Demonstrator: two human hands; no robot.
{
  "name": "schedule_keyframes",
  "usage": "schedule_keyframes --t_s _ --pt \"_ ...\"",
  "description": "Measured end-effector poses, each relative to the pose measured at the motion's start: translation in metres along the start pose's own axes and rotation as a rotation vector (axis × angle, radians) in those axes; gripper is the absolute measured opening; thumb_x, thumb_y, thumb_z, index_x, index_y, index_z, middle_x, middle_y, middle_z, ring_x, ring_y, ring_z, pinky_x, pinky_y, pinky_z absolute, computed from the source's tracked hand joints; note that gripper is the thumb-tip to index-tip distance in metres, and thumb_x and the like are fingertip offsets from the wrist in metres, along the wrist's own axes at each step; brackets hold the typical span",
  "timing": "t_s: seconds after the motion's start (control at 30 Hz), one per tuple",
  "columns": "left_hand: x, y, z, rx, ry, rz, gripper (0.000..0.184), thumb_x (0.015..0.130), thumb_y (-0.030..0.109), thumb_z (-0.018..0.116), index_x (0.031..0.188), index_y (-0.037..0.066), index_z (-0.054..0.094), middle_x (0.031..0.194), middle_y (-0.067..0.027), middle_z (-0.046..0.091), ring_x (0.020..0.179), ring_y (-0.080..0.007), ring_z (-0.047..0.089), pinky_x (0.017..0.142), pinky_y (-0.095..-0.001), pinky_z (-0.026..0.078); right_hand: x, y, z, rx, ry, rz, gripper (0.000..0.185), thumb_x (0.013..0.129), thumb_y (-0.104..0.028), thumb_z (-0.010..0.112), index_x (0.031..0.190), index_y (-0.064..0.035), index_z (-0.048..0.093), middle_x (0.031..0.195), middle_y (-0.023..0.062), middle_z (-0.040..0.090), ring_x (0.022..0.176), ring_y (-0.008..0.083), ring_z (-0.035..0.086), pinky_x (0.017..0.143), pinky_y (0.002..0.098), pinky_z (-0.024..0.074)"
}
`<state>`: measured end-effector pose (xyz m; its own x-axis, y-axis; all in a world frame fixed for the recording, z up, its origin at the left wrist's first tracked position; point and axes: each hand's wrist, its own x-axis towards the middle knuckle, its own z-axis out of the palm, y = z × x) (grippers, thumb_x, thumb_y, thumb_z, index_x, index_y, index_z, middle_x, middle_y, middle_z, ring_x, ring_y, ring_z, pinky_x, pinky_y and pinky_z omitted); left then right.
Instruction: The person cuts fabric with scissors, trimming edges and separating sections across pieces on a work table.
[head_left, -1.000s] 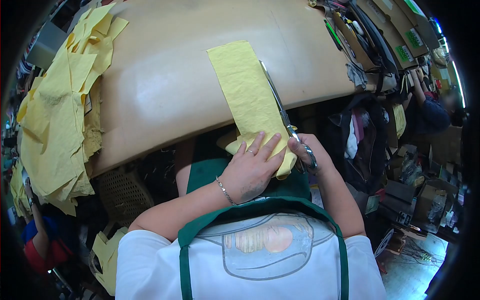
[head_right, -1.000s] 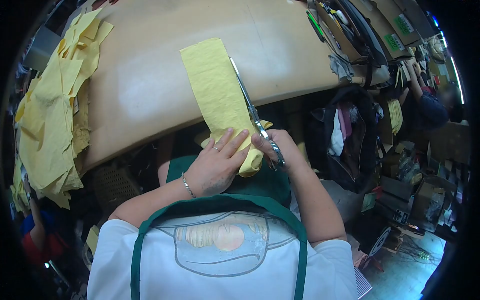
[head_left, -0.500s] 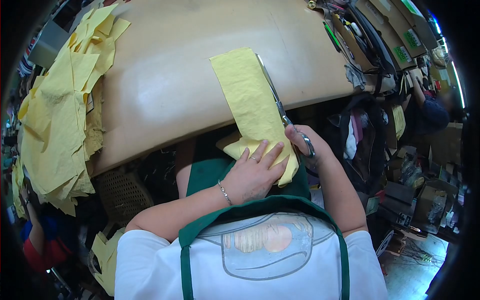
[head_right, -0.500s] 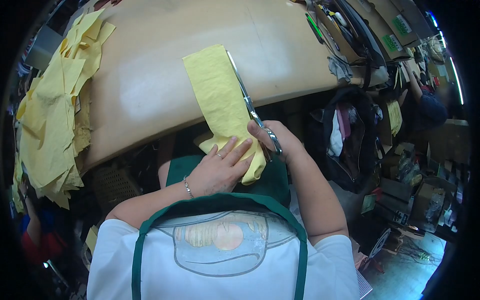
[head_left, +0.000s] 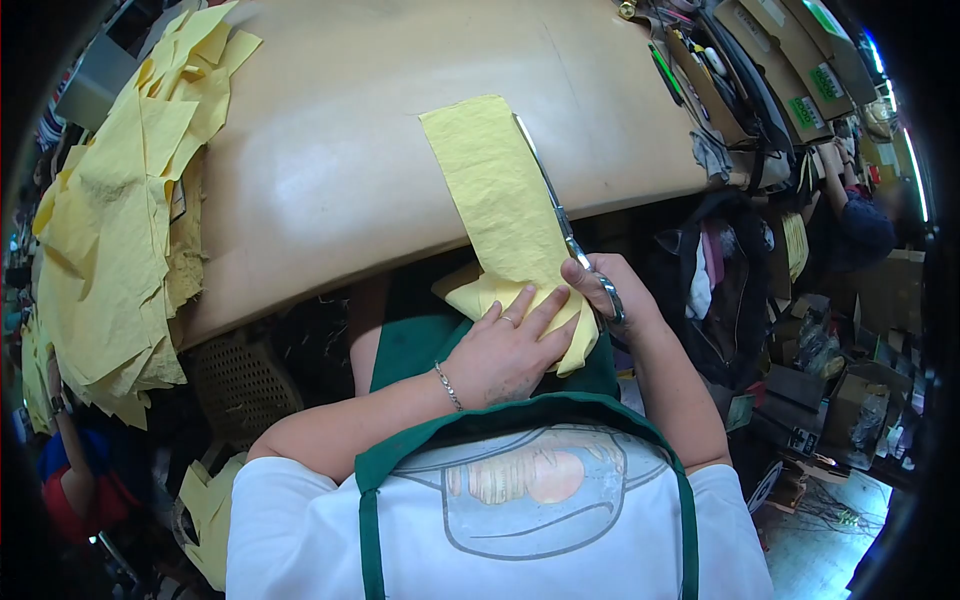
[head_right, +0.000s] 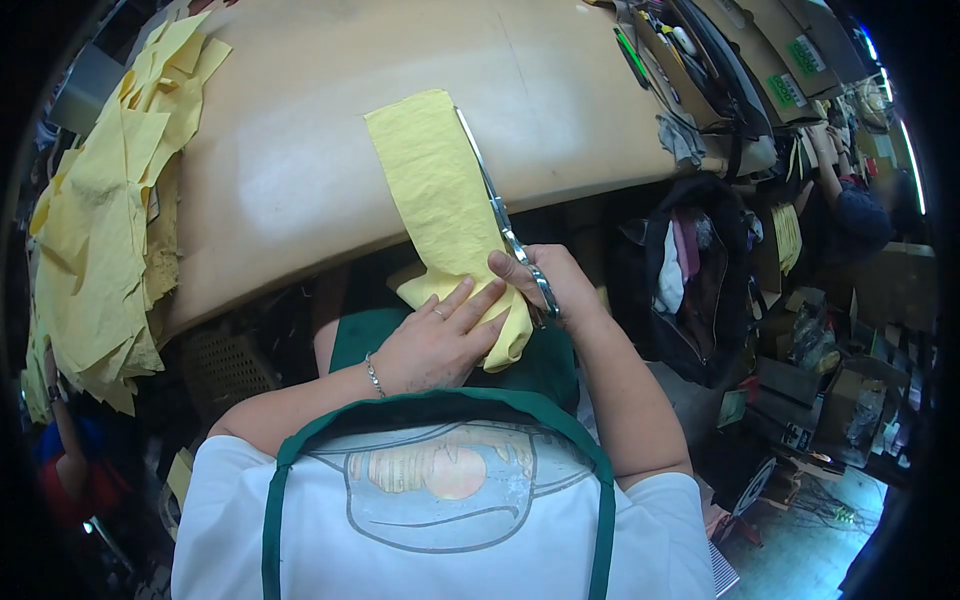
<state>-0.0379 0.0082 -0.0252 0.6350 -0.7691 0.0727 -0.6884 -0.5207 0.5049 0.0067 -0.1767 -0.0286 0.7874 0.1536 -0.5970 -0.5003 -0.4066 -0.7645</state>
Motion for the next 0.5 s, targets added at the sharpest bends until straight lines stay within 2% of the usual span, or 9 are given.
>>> schedule_keyframes --t_s 0.07,0.23,0.5 --pt "0.000 0.001 -0.002 0.007 0.021 -0.001 0.045 0.073 0.019 0.056 0.114 0.008 0.044 0.131 -0.0180 0.032 0.114 -0.0386 0.039 0.081 -0.0495 0.044 0.003 0.005 -0.001 0.012 -0.014 -0.017 0.068 0.064 -0.067 0.055 0.068 0.0002 0.053 0.051 0.0033 0.050 0.043 0.0098 0.050 0.038 0.0229 0.0394" --pt "-0.002 0.003 -0.002 -0.008 -0.006 0.002 0.042 0.076 0.020 0.053 0.115 0.009 0.044 0.131 -0.0174 0.031 0.116 -0.0383 0.038 0.083 -0.0503 0.043 0.017 -0.015 -0.003 -0.019 -0.031 -0.067 0.070 0.063 -0.071 0.052 0.064 -0.0006 0.051 0.049 0.0042 0.048 0.041 0.0108 0.047 0.038 0.0246 0.0378" --pt "-0.006 0.002 -0.004 -0.021 -0.014 -0.001 0.042 0.076 0.020 0.052 0.116 0.009 0.044 0.133 -0.0170 0.028 0.116 -0.0382 0.037 0.084 -0.0511 0.042 0.023 -0.012 0.001 -0.056 0.029 0.004 0.069 0.061 -0.071 0.054 0.060 -0.0020 0.050 0.047 0.0036 0.046 0.041 0.0100 0.046 0.039 0.0245 0.0378"
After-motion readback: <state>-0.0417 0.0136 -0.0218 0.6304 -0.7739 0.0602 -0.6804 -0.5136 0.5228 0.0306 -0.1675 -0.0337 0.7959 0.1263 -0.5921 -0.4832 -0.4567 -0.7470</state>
